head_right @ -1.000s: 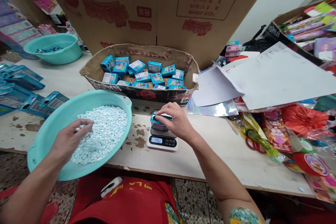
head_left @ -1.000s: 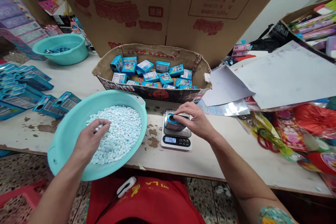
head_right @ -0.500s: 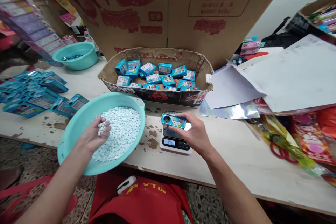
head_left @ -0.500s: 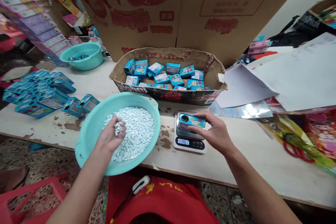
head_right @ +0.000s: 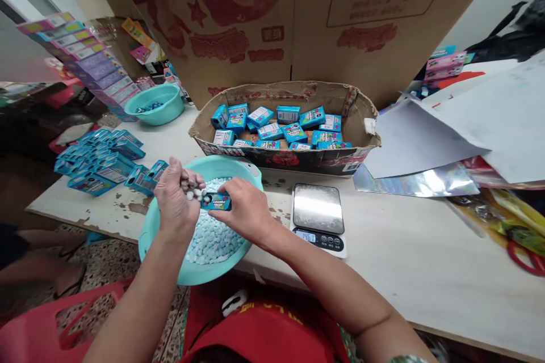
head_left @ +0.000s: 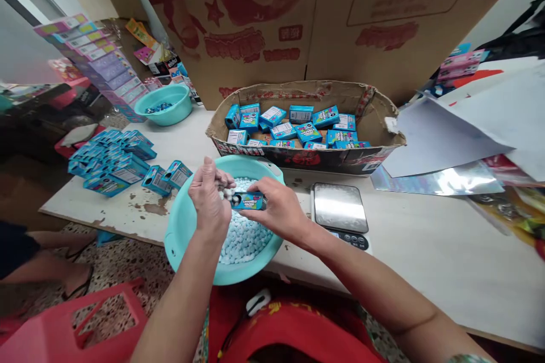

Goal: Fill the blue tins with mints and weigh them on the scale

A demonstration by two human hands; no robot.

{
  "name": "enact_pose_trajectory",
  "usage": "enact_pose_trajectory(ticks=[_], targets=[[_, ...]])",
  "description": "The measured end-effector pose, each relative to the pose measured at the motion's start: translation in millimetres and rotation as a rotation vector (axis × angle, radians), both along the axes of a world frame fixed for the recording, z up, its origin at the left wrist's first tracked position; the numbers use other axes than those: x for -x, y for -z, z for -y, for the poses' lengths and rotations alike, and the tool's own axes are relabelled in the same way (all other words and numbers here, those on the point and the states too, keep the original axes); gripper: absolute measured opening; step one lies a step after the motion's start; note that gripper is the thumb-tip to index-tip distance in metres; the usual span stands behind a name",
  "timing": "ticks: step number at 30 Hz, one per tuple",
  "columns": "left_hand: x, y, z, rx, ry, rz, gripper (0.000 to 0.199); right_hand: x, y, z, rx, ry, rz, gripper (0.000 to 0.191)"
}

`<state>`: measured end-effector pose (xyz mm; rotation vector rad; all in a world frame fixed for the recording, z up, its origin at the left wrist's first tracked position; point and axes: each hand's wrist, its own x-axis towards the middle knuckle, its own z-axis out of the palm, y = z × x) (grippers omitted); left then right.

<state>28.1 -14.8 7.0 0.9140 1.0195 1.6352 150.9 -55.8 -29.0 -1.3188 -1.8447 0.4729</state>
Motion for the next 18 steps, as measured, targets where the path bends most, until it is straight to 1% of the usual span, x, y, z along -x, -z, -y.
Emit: enact_pose_trajectory(ticks=[3, 8, 12, 15, 16, 18], targets=[[5, 5.0, -2, 0.010, -0.004, 0.004, 0.044, 2, 0.0, -3, 0.033, 0.006, -0.004, 0.036], [8, 5.5, -3, 0.045, 0.021, 0.076, 0.043, 5, -0.1, -3, 0.049, 0.002, 0.016, 0.038], [7, 6.7, -2, 0.136, 0.118, 0.085, 0.045, 9, 7.2, -6, 0.036, -0.002, 0.005, 0.037], [10, 4.2, -1, 0.184, 0.176, 0.061, 0.047, 7, 10.4, -9, 0.009, -0.036, 0.000, 0.035], [13, 3.1, 0, 0.187, 0.165, 0.056, 0.048, 5, 9.2, -8, -0.003, -0.053, -0.014, 0.034], [25, 3.3, 1, 0.153, 0.073, -0.002, 0.047, -2, 2.8, -1, -0.035, -0.085, -0.073, 0.031]])
